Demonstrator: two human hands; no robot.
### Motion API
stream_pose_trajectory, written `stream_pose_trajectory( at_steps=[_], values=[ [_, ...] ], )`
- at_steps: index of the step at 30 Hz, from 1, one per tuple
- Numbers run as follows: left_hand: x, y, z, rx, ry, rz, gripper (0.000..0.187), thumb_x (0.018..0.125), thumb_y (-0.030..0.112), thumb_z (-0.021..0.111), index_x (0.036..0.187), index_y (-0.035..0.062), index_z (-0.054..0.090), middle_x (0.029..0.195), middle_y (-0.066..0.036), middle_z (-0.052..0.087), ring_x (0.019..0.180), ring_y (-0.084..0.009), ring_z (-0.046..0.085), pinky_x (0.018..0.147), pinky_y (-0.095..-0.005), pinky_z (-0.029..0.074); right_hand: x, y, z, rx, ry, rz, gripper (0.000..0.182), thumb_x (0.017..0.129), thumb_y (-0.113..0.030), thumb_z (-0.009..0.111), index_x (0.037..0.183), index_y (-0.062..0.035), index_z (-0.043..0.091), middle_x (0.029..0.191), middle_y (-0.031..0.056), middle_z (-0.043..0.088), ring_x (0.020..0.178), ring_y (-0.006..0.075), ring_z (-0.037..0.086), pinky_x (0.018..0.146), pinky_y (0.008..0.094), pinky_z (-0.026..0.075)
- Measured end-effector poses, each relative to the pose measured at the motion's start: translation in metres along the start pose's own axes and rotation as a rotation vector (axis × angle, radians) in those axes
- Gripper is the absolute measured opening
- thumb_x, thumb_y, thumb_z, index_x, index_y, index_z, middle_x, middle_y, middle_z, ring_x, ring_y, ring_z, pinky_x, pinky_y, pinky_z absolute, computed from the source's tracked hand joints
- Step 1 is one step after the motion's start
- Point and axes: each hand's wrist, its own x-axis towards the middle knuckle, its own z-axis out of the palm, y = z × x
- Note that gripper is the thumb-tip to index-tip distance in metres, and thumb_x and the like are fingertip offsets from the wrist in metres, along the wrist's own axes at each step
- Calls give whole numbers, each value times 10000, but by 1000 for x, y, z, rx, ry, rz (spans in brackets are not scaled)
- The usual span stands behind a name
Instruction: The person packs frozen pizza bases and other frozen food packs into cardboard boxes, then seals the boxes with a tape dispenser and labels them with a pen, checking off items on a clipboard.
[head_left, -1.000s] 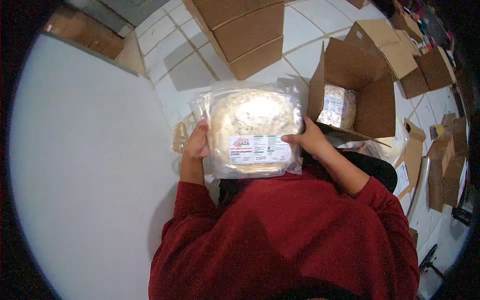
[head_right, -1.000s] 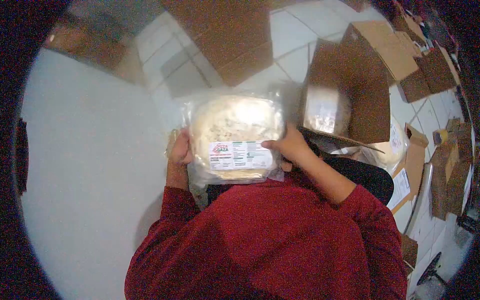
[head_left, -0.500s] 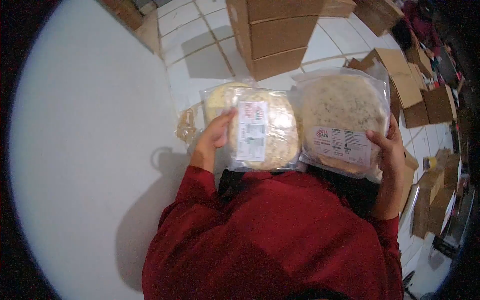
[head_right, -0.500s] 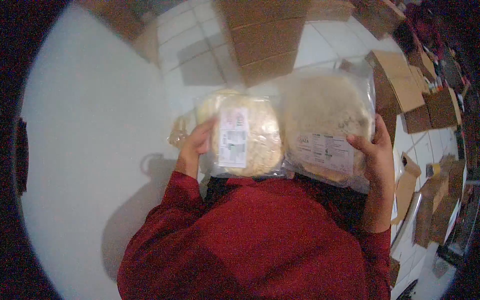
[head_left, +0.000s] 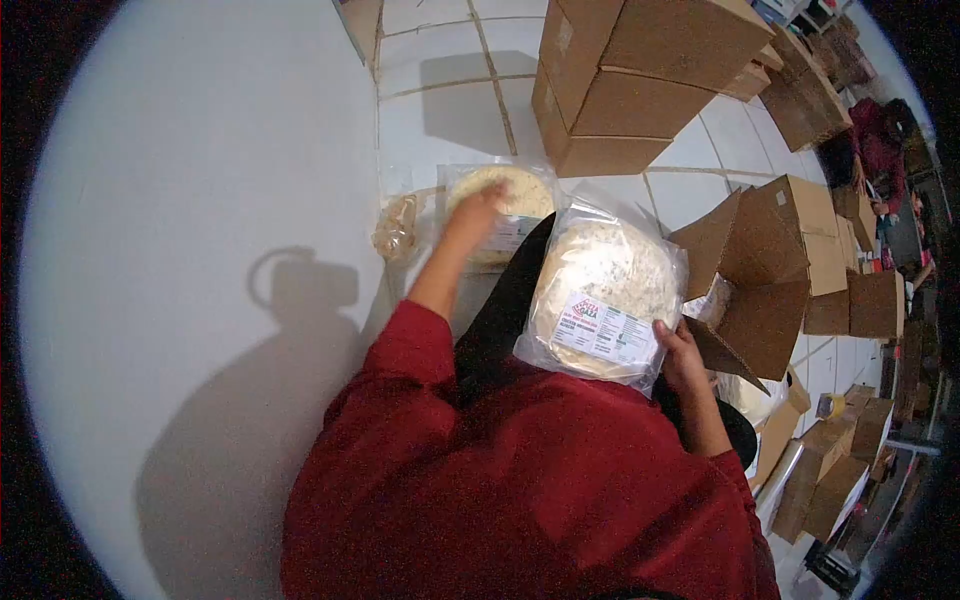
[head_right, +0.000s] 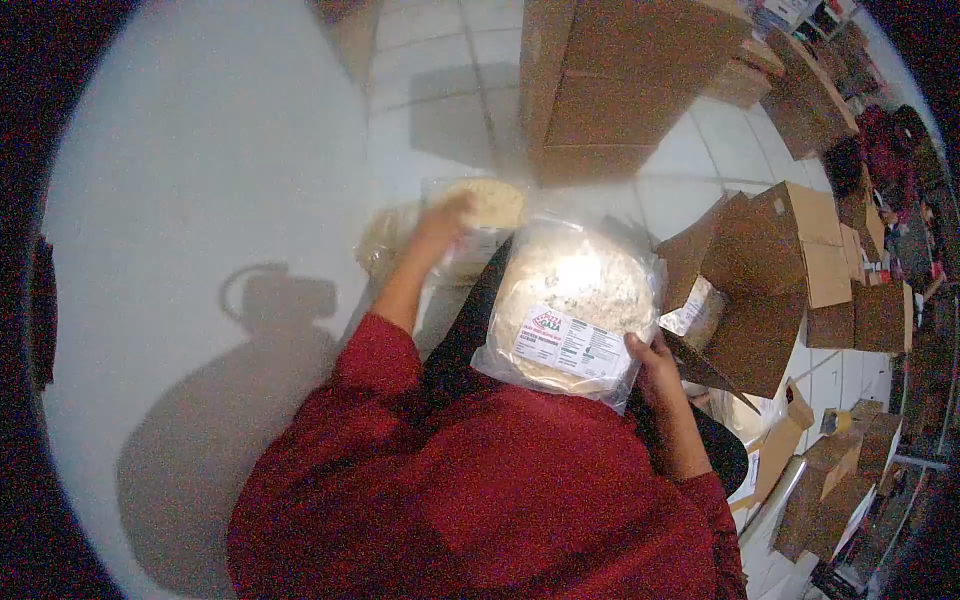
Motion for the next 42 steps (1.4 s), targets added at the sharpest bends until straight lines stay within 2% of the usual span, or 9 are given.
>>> stream_pose_trajectory(
  at_steps=[2,3,5,16,21,22,26,30,42],
  values=[
    [47,-69,-10,411,761,154,544,779,457,438,1035,-20,500,996,-231,523,912,-345,512,793,-377,396,5,1,-6,11,28,23,536,751,-133,567,1192,6,295,1113,122,451,999,232,454,854,328,358],
    [54,-96,-11,407,765,152,544,779,457,438,1035,-20,500,996,-231,523,912,-345,512,793,-377,396,8,1,-7,24,46,45,528,755,-130,561,1189,9,295,1107,119,453,997,231,457,853,333,361],
    [67,-130,-12,275,193,-288,575,712,426,548,1075,-13,467,1028,-218,509,928,-359,500,804,-386,392,15,5,-5,14,53,35,514,761,-125,553,1185,9,296,1100,116,456,993,232,460,850,337,366],
    [0,-1,66,201,569,46,400,679,229,597,981,6,462,1032,-183,454,858,-365,501,754,-448,398,11,-1,2,-57,86,23,506,788,-168,523,1211,-34,281,1132,113,441,1031,244,433,883,358,339],
    [31,-62,72,437,521,21,500,710,275,574,1136,88,392,1276,-192,238,1157,-400,243,868,-587,248,10,-1,1,-63,94,14,503,789,-162,520,1209,-25,280,1120,114,451,1019,246,443,878,358,344],
    [28,-60,61,420,311,-219,545,721,303,568,1194,133,356,1333,-167,128,1213,-389,110,869,-643,166,11,-1,0,-65,99,15,503,789,-160,519,1209,-24,278,1119,114,453,1016,248,446,878,359,345],
    [58,-132,75,141,444,-109,470,709,299,587,1118,121,439,1313,-152,189,1170,-390,217,889,-537,269,15,3,-5,-33,77,11,500,792,-156,515,1210,-18,277,1119,119,452,1008,248,453,875,357,349],
    [32,-74,73,405,506,26,420,685,276,615,1053,115,494,1209,-114,322,1072,-336,341,812,-463,360,13,0,4,-34,98,11,519,775,-146,537,1207,-19,280,1114,117,451,1004,241,453,866,352,352],
    [59,-117,37,583,610,-114,543,709,357,579,1109,24,423,1149,-148,398,1050,-309,398,808,-488,354,7,-19,-4,6,35,-43,473,756,-143,554,1169,-8,367,1100,103,473,1009,212,444,862,320,342]
  ],
)
